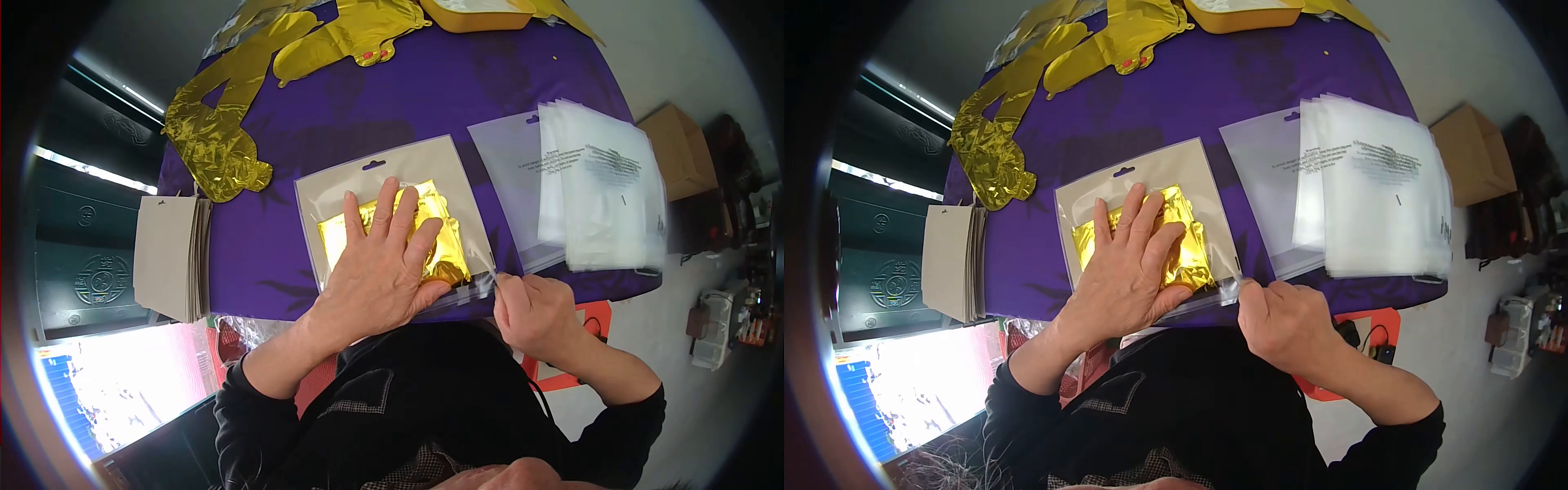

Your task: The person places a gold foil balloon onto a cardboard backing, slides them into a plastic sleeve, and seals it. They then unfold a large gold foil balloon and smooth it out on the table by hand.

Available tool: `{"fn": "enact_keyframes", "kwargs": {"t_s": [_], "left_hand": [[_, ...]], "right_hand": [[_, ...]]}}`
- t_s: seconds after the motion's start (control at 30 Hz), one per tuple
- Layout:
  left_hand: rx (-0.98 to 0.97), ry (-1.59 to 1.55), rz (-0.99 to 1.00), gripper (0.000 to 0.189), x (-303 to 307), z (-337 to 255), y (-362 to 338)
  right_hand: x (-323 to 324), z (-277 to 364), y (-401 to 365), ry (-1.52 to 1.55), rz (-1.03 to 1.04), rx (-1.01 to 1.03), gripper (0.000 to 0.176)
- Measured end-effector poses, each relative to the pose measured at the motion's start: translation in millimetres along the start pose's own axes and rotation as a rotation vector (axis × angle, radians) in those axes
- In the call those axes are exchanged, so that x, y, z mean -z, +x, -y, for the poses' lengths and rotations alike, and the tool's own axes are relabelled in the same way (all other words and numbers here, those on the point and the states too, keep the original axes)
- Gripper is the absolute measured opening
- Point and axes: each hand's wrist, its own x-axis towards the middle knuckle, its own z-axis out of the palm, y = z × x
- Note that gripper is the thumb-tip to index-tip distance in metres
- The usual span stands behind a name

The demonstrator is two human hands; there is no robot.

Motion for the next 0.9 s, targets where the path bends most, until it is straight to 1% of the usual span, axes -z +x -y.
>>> {"fn": "enact_keyframes", "kwargs": {"t_s": [0.07,0.27,0.5,0.57,0.9], "left_hand": [[-0.007,0.010,-0.017,0.065,1.1,-1.1,0.4],[-0.019,0.021,-0.043,0.067,-0.1,1.2,-0.2],[-0.009,-0.001,0.001,0.068,2.4,1.2,-0.9],[-0.009,0.003,-0.019,0.069,1.9,1.3,-0.5],[-0.013,0.000,-0.031,0.069,1.4,2.0,-0.4]], "right_hand": [[-3.1,3.9,4.3,0.030,-0.015,-0.041,0.019],[-7.6,7.7,8.0,-0.002,-0.088,-0.019,0.018],[-6.8,10.6,14.4,-0.038,-0.048,-0.005,0.020],[-8.9,7.6,12.5,-0.128,-0.027,0.052,0.020],[-6.1,-0.2,15.2,-0.111,0.033,0.111,0.024]]}}
